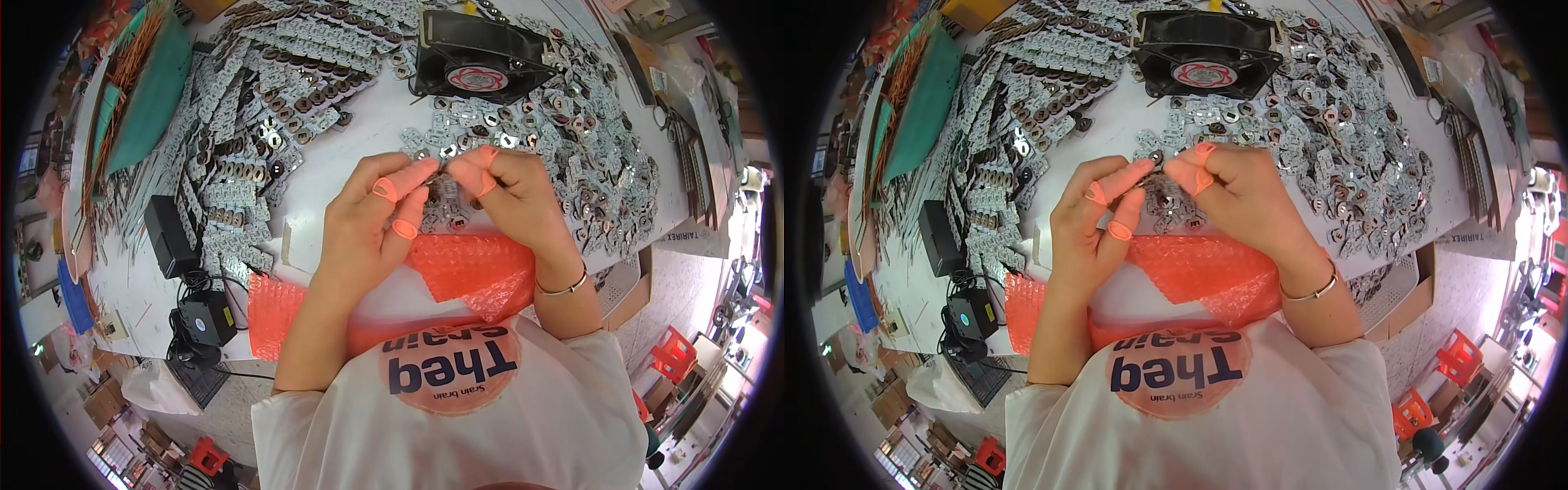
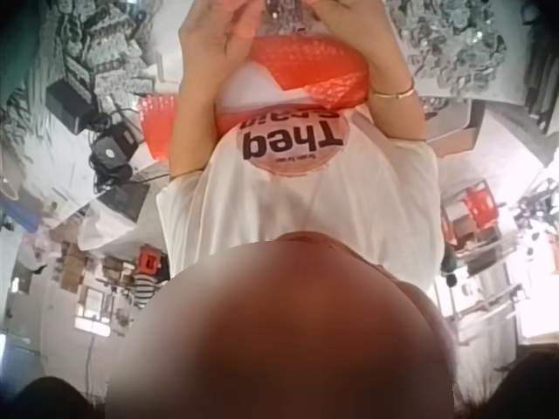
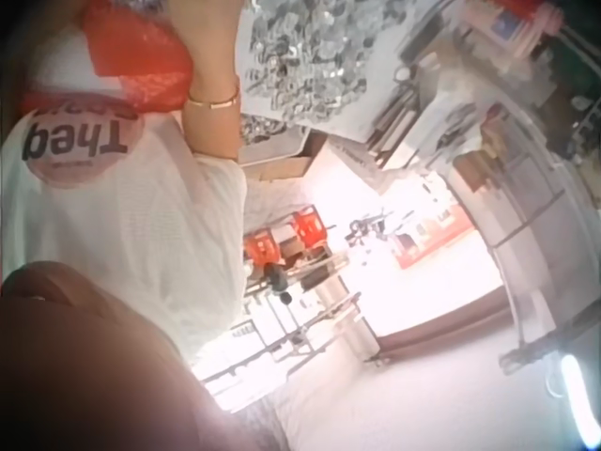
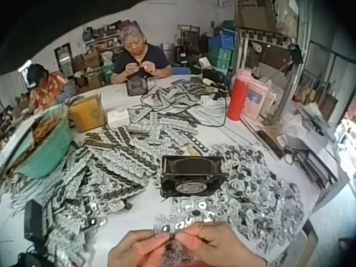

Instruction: Assembling small metal and plastic hardware components by hand at a manual workstation.

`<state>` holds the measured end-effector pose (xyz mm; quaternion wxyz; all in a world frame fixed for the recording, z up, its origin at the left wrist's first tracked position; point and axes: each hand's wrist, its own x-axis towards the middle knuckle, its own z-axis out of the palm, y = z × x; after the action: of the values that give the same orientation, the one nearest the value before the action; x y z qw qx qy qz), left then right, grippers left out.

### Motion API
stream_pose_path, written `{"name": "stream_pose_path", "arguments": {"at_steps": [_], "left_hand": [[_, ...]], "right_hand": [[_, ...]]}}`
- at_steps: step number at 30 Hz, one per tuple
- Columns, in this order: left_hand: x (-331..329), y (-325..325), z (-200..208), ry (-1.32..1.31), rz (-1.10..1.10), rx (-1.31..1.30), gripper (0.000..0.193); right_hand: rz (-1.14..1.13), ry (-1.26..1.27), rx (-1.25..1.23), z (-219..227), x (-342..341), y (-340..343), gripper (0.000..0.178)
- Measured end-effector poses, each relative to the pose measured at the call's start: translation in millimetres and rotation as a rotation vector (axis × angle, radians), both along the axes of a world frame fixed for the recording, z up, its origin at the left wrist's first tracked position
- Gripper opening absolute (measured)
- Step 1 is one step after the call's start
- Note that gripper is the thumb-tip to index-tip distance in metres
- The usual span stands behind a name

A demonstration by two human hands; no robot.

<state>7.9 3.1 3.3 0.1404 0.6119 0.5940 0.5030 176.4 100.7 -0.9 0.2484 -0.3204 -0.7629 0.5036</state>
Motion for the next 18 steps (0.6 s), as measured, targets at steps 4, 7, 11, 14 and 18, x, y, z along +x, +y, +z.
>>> {"name": "stream_pose_path", "arguments": {"at_steps": [4, 7, 11, 14, 18], "left_hand": [[0, -4, -2, -0.394, -0.076, -0.213, 0.019], [-7, -8, -6, -0.619, -0.144, -0.313, 0.019], [-11, -9, -9, -0.729, -0.232, -0.38, 0.022], [-10, -7, -11, -0.765, -0.165, -0.371, 0.022], [-18, -10, -6, -1.072, -0.348, -0.466, 0.021]], "right_hand": [[-0.055, 0.126, 0.005, 0, 5, 4, 0.014], [0.053, 0.112, -0.02, 7, 6, 2, 0.012], [0.178, 0.094, -0.105, 11, 5, 1, 0.012], [0.239, 0.005, -0.014, 10, 3, 3, 0.014], [0.217, 0.083, -0.349, 14, 5, -8, 0.016]]}}
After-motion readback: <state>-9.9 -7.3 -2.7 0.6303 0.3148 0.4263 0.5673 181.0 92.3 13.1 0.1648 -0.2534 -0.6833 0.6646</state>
